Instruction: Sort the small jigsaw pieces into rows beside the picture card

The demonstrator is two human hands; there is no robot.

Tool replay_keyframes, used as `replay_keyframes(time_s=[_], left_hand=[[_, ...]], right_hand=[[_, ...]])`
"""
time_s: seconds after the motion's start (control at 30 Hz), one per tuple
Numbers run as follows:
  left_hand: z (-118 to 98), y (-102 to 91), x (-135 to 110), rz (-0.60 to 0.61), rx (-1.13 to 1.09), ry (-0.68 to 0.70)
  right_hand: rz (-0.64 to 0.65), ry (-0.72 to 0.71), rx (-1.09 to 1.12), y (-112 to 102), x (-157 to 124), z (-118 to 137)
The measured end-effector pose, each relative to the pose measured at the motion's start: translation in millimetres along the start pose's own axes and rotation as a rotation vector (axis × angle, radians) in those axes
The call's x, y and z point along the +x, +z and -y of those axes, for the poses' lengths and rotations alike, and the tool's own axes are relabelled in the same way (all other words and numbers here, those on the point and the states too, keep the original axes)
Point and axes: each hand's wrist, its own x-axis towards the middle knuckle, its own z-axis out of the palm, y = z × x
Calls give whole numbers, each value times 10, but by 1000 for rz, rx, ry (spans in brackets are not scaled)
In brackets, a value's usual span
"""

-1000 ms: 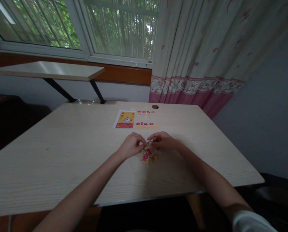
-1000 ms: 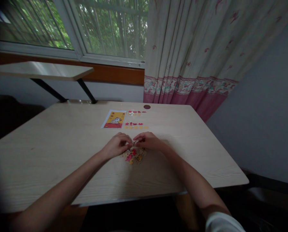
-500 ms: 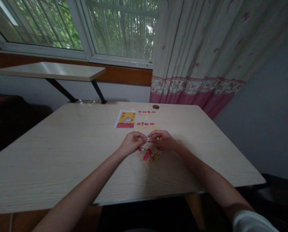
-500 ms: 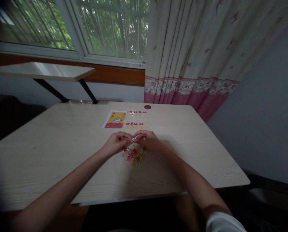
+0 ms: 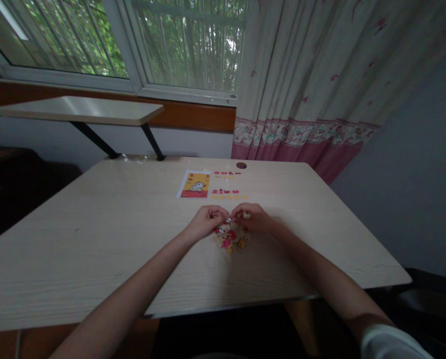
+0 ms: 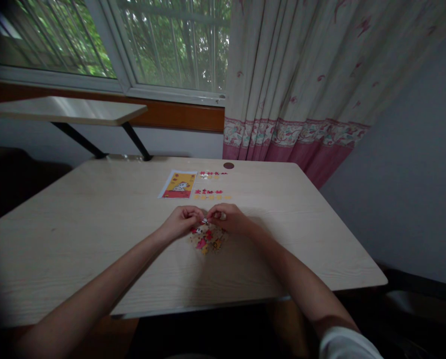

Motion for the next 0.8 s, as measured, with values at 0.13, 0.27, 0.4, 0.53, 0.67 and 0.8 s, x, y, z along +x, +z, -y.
replay_keyframes(time_s=[0.13,0.27,0.4,0.53,0.67,0.8], left_hand=[[-28,-24,11,-76,-12,33],[-44,-47,12,-119,51,47],[-23,-56,9,-112,98,82],[12,-55,16,-110,89,92],[4,-50,12,-99,95,93],[-23,-60,9,-159,162,61]], right_hand=[[-84,-91,-97,-16,16,9],[-188,-110,-145,-31,42,32],[-193,-147,-183,-29,45,17],[-191,-194,-251,-22,28,-22],[-177,-202,-314,-39,13,-44],[-321,-76,-347,-108,10,-99]])
